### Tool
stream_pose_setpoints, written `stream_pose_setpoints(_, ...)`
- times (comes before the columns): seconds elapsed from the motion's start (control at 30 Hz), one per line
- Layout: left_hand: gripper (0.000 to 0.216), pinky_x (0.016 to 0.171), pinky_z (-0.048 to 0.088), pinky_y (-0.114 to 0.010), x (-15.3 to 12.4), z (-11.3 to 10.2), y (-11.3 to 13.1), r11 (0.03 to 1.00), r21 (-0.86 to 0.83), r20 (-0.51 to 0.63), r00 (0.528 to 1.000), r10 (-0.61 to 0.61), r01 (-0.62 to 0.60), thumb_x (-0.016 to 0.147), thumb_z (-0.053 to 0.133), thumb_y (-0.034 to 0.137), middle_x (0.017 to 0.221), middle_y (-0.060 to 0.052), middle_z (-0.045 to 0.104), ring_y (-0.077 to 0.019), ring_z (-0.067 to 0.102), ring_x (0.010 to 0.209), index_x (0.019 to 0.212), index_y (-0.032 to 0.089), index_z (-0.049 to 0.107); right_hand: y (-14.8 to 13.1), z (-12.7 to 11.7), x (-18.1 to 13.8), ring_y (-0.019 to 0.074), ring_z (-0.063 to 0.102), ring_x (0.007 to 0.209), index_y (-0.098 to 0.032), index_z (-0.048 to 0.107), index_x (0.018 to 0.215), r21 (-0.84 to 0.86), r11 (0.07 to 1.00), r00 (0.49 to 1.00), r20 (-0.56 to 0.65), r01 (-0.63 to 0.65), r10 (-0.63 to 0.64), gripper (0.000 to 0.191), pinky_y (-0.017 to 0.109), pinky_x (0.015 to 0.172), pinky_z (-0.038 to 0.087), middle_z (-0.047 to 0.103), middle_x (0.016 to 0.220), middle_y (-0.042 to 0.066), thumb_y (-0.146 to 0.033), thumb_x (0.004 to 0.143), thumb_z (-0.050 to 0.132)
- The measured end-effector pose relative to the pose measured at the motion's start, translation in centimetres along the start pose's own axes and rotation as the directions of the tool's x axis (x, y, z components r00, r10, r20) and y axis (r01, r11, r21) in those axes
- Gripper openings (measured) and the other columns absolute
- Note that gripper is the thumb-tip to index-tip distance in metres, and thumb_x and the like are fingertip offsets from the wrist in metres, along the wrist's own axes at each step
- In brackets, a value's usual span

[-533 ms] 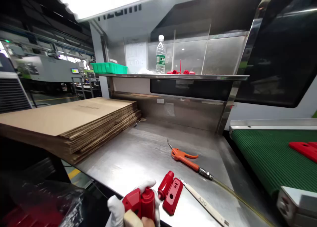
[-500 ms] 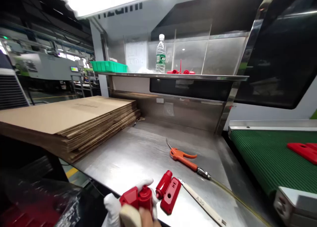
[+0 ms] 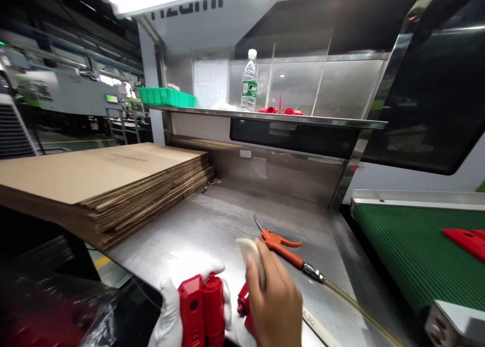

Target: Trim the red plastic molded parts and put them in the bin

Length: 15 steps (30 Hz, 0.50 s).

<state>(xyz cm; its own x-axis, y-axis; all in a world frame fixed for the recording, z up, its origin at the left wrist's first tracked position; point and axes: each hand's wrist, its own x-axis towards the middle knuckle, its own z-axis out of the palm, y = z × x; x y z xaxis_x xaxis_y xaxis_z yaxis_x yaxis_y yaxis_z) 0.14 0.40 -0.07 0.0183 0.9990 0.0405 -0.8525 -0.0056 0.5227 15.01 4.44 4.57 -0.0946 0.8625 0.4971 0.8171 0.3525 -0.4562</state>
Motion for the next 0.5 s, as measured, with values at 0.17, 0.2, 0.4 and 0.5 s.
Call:
stream_pose_setpoints(0.17,0.069,0.069,0.056,-0.043,0.1,-0.1,0.1,0.998,-0.053,0.042,0.999,0.023,-0.021,0.080,0.047,0.076,0.087,-0.014,0.072,-0.0288,0.071,0.076,0.107,0.017,0.069,1.4,3.0,8.4,0.0254,0.066,0.106,-0.018,0.057,0.133,-0.063,0.986,0.928,0.352,0.155,-0.123,0.038,0.041,0.092,0.051,0.070,0.111,0.010,-0.027,0.099,0.043)
stream_pose_setpoints(0.2,0.070,0.069,0.057,-0.043,0.0,-0.2,0.3,0.998,-0.064,0.041,0.999,0.027,-0.025,0.080,0.046,0.077,0.086,-0.014,0.071,-0.0288,0.070,0.075,0.106,0.017,0.069,2.5,2.8,9.1,0.0245,0.063,0.111,-0.018,0.051,0.139,-0.081,0.980,0.908,0.395,0.183,-0.137,0.043,0.042,0.097,0.048,0.068,0.118,0.010,-0.023,0.096,0.047)
stream_pose_setpoints(0.4,0.072,0.067,0.056,-0.041,-0.2,0.0,1.0,0.994,-0.107,0.079,0.996,0.032,-0.024,0.084,0.037,0.076,0.080,-0.012,0.069,-0.0253,0.069,0.068,0.106,0.015,0.070,13.0,-0.2,10.8,0.0330,0.040,0.136,-0.017,0.043,0.144,-0.334,0.917,0.768,0.639,0.219,0.049,0.077,0.054,0.110,0.034,0.044,0.147,0.014,-0.009,0.073,0.074)
stream_pose_setpoints(0.5,0.072,0.066,0.056,-0.040,0.0,1.0,1.0,0.996,-0.094,0.046,0.999,0.013,-0.008,0.086,0.035,0.074,0.080,-0.012,0.068,-0.0236,0.068,0.064,0.102,0.015,0.071,15.6,0.1,10.8,0.0298,0.050,0.124,-0.018,0.053,0.132,-0.422,0.875,0.752,0.650,0.237,0.110,0.057,0.055,0.107,0.037,0.051,0.138,0.011,-0.018,0.079,0.074)
